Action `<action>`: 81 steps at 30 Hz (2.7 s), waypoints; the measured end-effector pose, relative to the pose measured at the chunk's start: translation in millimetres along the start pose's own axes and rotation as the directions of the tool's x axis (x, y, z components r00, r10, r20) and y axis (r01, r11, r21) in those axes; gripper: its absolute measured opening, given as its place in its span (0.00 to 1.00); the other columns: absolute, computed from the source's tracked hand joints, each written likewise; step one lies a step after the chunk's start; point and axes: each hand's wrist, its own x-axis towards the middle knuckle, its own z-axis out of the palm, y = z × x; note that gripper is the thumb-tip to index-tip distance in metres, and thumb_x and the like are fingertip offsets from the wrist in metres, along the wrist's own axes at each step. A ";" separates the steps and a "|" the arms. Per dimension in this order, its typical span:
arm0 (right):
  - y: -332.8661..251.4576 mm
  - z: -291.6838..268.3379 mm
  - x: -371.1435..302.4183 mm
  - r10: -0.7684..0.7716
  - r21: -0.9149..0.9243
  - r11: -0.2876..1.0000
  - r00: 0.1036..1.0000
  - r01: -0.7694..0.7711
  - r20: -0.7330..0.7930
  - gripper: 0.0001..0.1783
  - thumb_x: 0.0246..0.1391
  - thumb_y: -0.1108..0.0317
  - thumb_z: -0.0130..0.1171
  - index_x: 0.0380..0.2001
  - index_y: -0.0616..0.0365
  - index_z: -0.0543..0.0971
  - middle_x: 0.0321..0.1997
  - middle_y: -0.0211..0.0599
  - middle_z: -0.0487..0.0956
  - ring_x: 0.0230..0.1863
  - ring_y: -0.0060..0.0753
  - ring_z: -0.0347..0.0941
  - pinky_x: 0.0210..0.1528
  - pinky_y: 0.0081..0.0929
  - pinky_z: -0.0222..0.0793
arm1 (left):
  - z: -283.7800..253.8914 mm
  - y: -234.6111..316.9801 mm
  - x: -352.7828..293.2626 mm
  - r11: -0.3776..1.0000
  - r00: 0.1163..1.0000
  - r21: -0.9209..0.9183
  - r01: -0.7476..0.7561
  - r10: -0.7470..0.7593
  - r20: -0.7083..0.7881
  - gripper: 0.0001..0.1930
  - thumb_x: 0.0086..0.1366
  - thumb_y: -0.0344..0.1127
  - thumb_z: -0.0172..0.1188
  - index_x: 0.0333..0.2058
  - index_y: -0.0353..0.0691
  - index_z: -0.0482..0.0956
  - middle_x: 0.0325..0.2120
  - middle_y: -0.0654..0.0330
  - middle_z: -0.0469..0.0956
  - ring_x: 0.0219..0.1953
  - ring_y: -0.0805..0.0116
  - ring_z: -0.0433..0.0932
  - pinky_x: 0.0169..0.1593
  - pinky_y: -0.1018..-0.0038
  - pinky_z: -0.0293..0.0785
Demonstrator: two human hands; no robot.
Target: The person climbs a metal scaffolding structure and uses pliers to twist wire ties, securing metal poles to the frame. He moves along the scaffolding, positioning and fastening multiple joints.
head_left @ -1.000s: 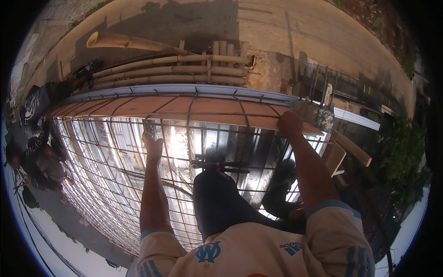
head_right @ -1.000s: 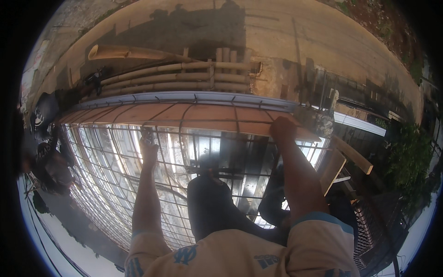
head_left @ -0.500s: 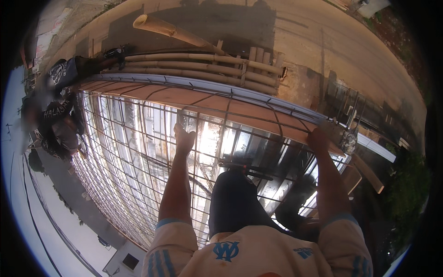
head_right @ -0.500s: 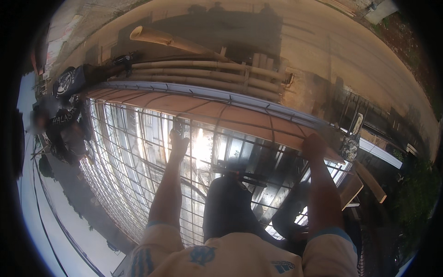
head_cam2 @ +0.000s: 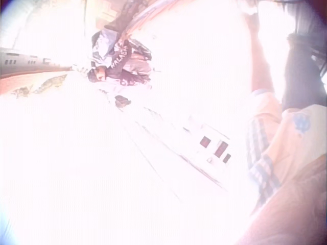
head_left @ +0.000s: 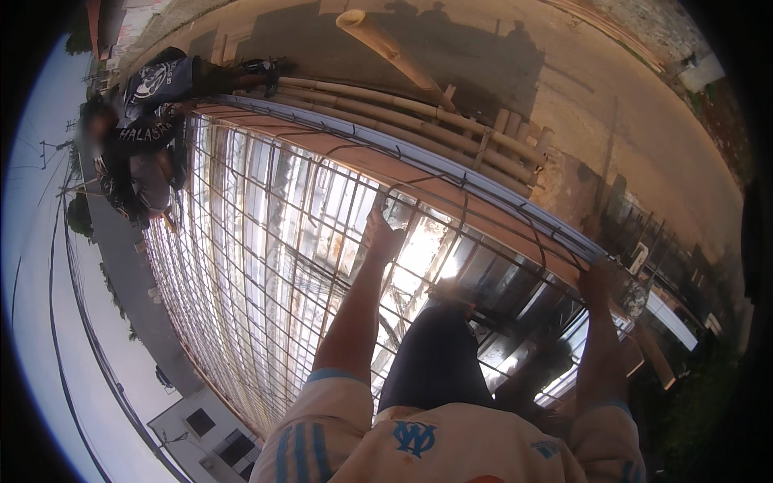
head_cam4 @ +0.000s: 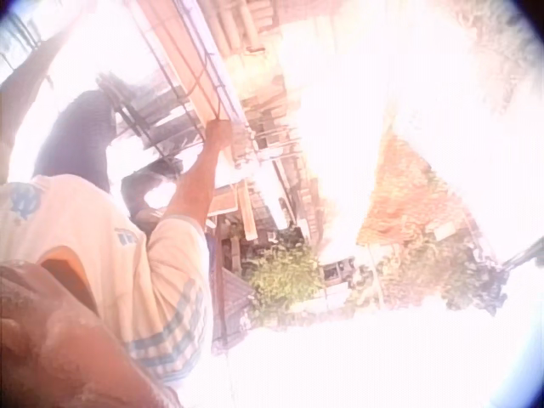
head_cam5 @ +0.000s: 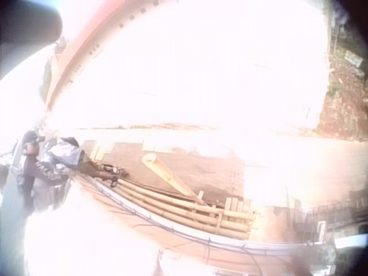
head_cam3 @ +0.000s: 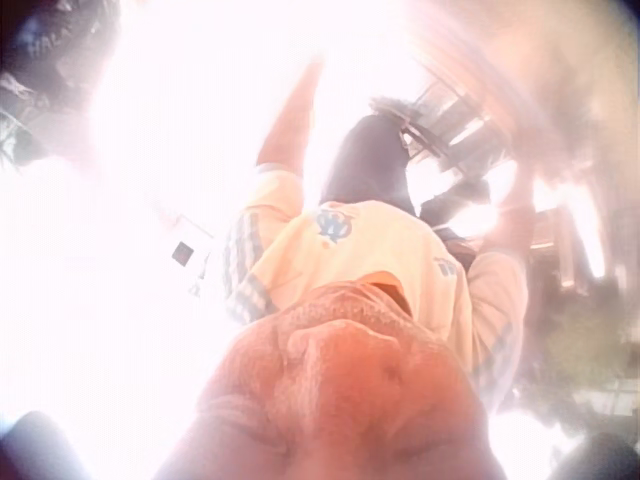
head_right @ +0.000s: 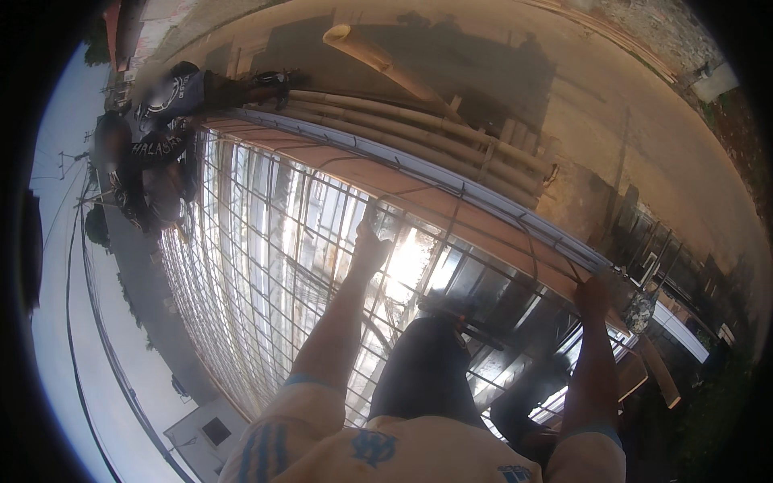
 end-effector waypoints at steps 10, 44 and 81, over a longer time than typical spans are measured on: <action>-9.9 -12.8 -11.3 -0.288 -0.476 0.875 0.889 0.093 -0.356 0.24 0.52 0.44 0.52 0.25 0.54 0.82 0.25 0.41 0.81 0.31 0.45 0.80 0.32 0.44 0.74 | 2.8 -11.5 0.5 0.999 0.994 -0.028 -0.038 0.034 -0.106 0.35 0.49 0.31 0.58 0.58 0.48 0.58 0.58 0.56 0.57 0.63 0.48 0.55 0.60 0.47 0.55; 59.7 44.8 34.8 -0.473 -0.634 0.681 0.881 0.367 0.002 0.19 0.60 0.49 0.47 0.31 0.50 0.80 0.33 0.37 0.79 0.36 0.36 0.78 0.35 0.37 0.74 | 15.0 -17.9 -2.1 1.000 0.990 -0.025 -0.011 0.008 -0.137 0.39 0.46 0.30 0.63 0.59 0.43 0.57 0.60 0.52 0.55 0.62 0.46 0.55 0.59 0.47 0.54; 5.5 -8.1 36.6 -0.601 -0.677 0.491 0.776 0.548 0.192 0.11 0.56 0.66 0.49 0.38 0.56 0.77 0.38 0.43 0.79 0.42 0.47 0.75 0.46 0.44 0.70 | 28.0 -17.5 -0.7 0.991 0.989 -0.126 -0.036 0.018 -0.147 0.37 0.49 0.29 0.57 0.60 0.40 0.55 0.60 0.48 0.55 0.66 0.42 0.50 0.63 0.42 0.48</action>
